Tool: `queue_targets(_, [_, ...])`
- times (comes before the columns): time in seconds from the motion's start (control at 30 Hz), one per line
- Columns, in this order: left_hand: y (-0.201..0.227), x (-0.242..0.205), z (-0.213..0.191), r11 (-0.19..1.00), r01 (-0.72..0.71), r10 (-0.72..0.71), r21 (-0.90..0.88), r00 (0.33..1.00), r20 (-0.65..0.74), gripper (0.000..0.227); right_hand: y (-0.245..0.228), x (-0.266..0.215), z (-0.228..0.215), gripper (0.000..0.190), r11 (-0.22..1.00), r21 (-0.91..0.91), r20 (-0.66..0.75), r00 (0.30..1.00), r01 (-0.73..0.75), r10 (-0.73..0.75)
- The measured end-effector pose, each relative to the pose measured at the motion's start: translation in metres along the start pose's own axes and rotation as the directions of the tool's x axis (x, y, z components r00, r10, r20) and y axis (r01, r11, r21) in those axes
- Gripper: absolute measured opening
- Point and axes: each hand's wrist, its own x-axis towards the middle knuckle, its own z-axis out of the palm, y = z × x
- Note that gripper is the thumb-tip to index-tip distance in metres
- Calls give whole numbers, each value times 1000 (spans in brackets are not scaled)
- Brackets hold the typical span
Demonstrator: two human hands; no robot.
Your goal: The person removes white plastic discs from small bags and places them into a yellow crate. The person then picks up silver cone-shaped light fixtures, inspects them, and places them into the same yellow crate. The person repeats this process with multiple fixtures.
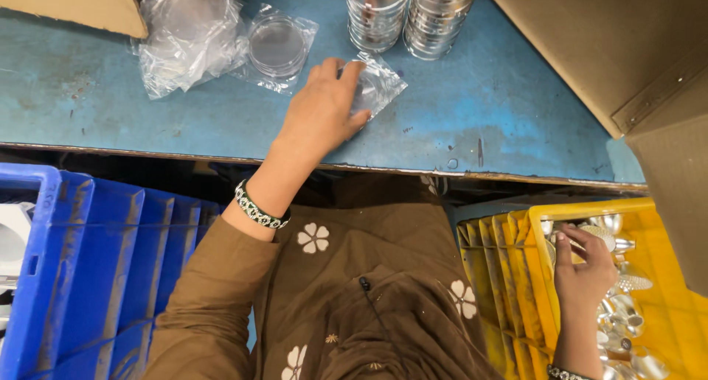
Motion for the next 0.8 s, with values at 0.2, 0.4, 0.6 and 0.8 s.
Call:
queue_targets(0.2, [-19,-13,-21,762,32,-201,-646,961,-189,67,-86,30,31,16,952,292,-15,995,97,-96])
queue_targets(0.4, [-35,-34,-3,-126,-28,-234,-992,972,2,74,-193,117,59,9,793,118,-68,801,598,-595])
queue_targets(0.6, [-52,-31,5,-110,-63,-210,-992,977,-39,80,-263,226,85,28,669,-27,-64,666,743,-743])
queue_targets(0.8, [-50,-29,2,-127,3,-137,-992,990,20,78,-266,288,120,34,512,-251,10,532,821,-847])
